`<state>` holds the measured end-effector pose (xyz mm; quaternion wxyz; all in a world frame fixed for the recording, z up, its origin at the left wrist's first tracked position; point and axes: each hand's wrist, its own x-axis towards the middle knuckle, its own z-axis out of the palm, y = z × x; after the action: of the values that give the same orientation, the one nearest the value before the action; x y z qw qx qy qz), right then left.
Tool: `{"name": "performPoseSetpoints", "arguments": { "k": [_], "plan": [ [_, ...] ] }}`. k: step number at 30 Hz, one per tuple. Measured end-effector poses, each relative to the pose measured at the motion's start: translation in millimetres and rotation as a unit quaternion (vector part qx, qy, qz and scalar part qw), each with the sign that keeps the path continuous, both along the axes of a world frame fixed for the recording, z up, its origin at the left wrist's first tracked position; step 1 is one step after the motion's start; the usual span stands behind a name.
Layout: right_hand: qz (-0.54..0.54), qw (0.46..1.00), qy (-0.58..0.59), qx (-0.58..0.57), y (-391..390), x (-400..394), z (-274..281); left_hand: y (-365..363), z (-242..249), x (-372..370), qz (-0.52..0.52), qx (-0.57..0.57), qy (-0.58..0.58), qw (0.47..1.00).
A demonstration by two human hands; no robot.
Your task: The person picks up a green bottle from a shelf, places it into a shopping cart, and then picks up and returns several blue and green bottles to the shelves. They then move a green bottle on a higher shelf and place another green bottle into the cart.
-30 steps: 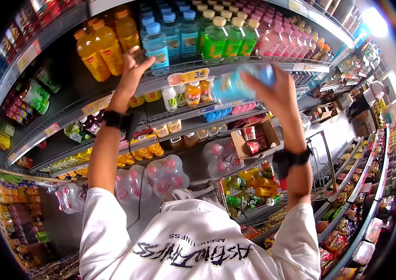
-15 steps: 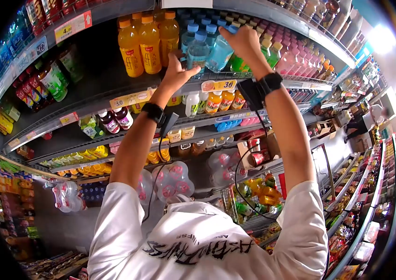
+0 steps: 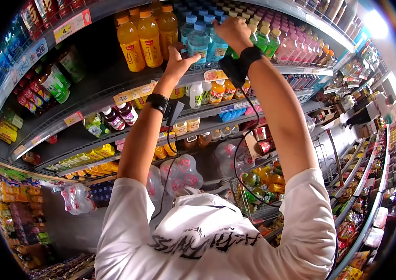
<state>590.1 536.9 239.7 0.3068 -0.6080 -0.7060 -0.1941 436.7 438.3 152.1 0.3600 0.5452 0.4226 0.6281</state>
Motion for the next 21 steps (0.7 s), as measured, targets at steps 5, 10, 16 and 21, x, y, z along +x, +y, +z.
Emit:
{"name": "performPoseSetpoints", "arguments": {
  "k": [5, 10, 16, 21],
  "plan": [
    [0.008, 0.991, 0.067, -0.119, -14.9, -3.6, 13.1, 23.6, -18.0, -4.9, 0.033, 0.04, 0.073, 0.996],
    [0.057, 0.981, 0.048, -0.179, -22.0, -3.3, 16.4, 7.1, -8.2, 2.0, 0.031, 0.01, 0.05, 0.998],
    [0.15, 0.978, 0.058, -0.131, -59.0, 45.0, -7.4, 35.0, -27.2, -15.0, -0.024, 0.094, 0.04, 0.994],
    [0.151, 0.969, 0.094, -0.171, -168.0, 145.6, -90.2, 33.1, -27.2, -2.1, 0.023, 0.148, 0.098, 0.984]
  ]
}}
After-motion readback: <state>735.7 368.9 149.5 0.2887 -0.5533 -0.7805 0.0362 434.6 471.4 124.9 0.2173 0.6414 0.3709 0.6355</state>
